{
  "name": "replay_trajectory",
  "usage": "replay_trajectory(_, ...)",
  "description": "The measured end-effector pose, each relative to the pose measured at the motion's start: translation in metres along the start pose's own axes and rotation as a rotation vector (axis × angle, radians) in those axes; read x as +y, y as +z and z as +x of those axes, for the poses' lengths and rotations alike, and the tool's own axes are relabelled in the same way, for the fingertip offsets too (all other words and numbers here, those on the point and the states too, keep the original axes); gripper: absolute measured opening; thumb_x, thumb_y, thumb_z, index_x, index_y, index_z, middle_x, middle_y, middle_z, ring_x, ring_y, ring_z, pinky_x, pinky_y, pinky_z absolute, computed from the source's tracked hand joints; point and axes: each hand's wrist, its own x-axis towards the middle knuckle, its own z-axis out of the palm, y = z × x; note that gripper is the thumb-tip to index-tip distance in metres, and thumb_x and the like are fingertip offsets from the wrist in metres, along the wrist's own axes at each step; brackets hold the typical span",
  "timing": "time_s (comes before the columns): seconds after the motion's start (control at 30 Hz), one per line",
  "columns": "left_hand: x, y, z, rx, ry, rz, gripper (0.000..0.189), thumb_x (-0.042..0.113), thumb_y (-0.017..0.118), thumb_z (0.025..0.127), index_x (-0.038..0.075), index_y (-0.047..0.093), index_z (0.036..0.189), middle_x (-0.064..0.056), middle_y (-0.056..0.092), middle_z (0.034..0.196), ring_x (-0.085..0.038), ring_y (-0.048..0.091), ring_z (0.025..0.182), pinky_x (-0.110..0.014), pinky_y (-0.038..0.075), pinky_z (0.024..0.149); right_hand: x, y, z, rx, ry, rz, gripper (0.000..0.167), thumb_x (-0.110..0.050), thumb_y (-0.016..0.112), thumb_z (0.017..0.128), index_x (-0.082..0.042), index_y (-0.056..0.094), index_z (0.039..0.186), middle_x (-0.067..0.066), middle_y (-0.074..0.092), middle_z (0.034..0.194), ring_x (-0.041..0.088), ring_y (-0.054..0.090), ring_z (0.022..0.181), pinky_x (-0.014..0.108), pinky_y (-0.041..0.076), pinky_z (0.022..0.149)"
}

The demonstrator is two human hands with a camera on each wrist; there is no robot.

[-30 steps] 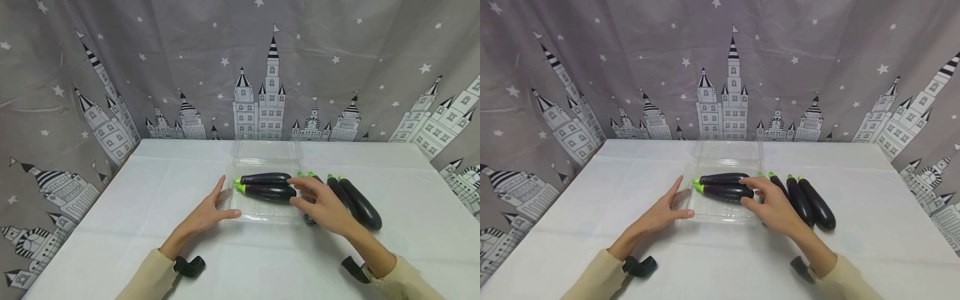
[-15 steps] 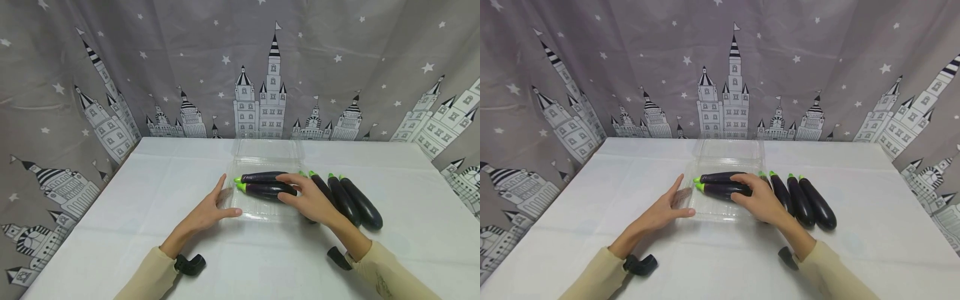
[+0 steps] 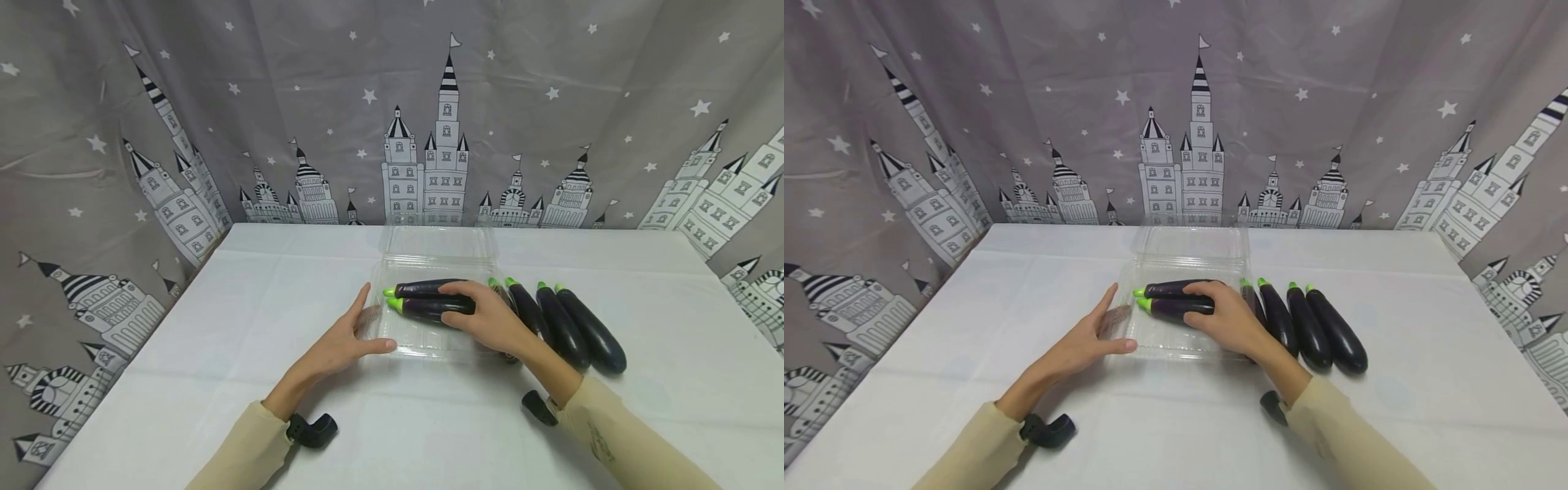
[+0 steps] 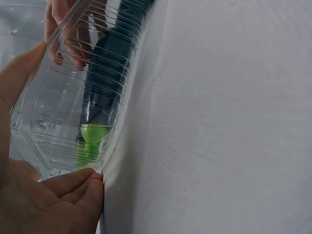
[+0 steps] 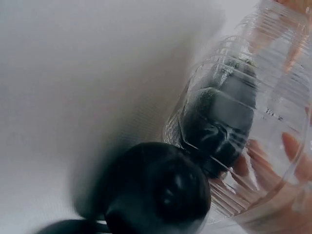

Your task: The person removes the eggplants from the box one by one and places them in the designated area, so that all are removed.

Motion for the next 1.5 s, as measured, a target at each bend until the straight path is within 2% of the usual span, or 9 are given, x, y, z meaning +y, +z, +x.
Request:
replay_trajectory(0.4,0.0,0.001,0.001,0.004,-0.003,0.015,0.12,0.044,0.083,0.078,0.023,-0.001,0.16,-0.02,0.027,0.158,-0.029,0.019,0.147,-0.05,0.014,0.117,0.002,0.001,0.002,-0.054,-0.104,-0.058,0.045,-0.015,0.072,0.089,-0.003,0.062,0.131,0.015,0.063,0.127,0.033,0.054,0.123,0.053,0.039,0.104)
replay_trajectory(0.77,-0.001,0.001,0.001,0.003,0.001,0.007,0.119,0.042,0.083,0.078,0.024,-0.001,0.16,-0.019,0.029,0.157,-0.028,0.02,0.147,-0.049,0.015,0.117,0.003,0.007,0.004,-0.084,-0.076,-0.077,0.047,-0.017,0.073,0.088,-0.007,0.062,0.132,0.01,0.061,0.13,0.029,0.056,0.118,0.05,0.043,0.099)
replay_trajectory(1.0,-0.001,0.0,0.0,0.002,-0.006,0.012,0.119,0.043,0.083,0.078,0.025,-0.001,0.16,-0.019,0.028,0.157,-0.028,0.019,0.147,-0.05,0.014,0.117,0.006,0.013,0.008,-0.157,-0.116,-0.079,0.051,-0.015,0.074,0.088,-0.008,0.059,0.136,0.008,0.056,0.137,0.029,0.047,0.13,0.051,0.038,0.105)
replay_trajectory(1.33,-0.001,0.001,0.0,0.004,-0.006,0.021,0.119,0.044,0.082,0.078,0.025,-0.002,0.16,-0.019,0.026,0.158,-0.028,0.019,0.147,-0.05,0.015,0.117,0.004,0.015,0.009,-0.231,-0.091,-0.085,0.045,-0.01,0.071,0.089,-0.01,0.062,0.134,0.007,0.058,0.137,0.028,0.048,0.129,0.05,0.041,0.103)
replay_trajectory(1.5,0.0,0.001,0.0,0.004,-0.003,0.019,0.118,0.042,0.082,0.079,0.025,-0.002,0.16,-0.019,0.028,0.157,-0.028,0.02,0.147,-0.049,0.016,0.117,0.004,0.015,0.008,-0.241,-0.093,-0.089,0.044,-0.01,0.07,0.09,-0.01,0.063,0.133,0.006,0.058,0.136,0.028,0.047,0.13,0.049,0.041,0.103)
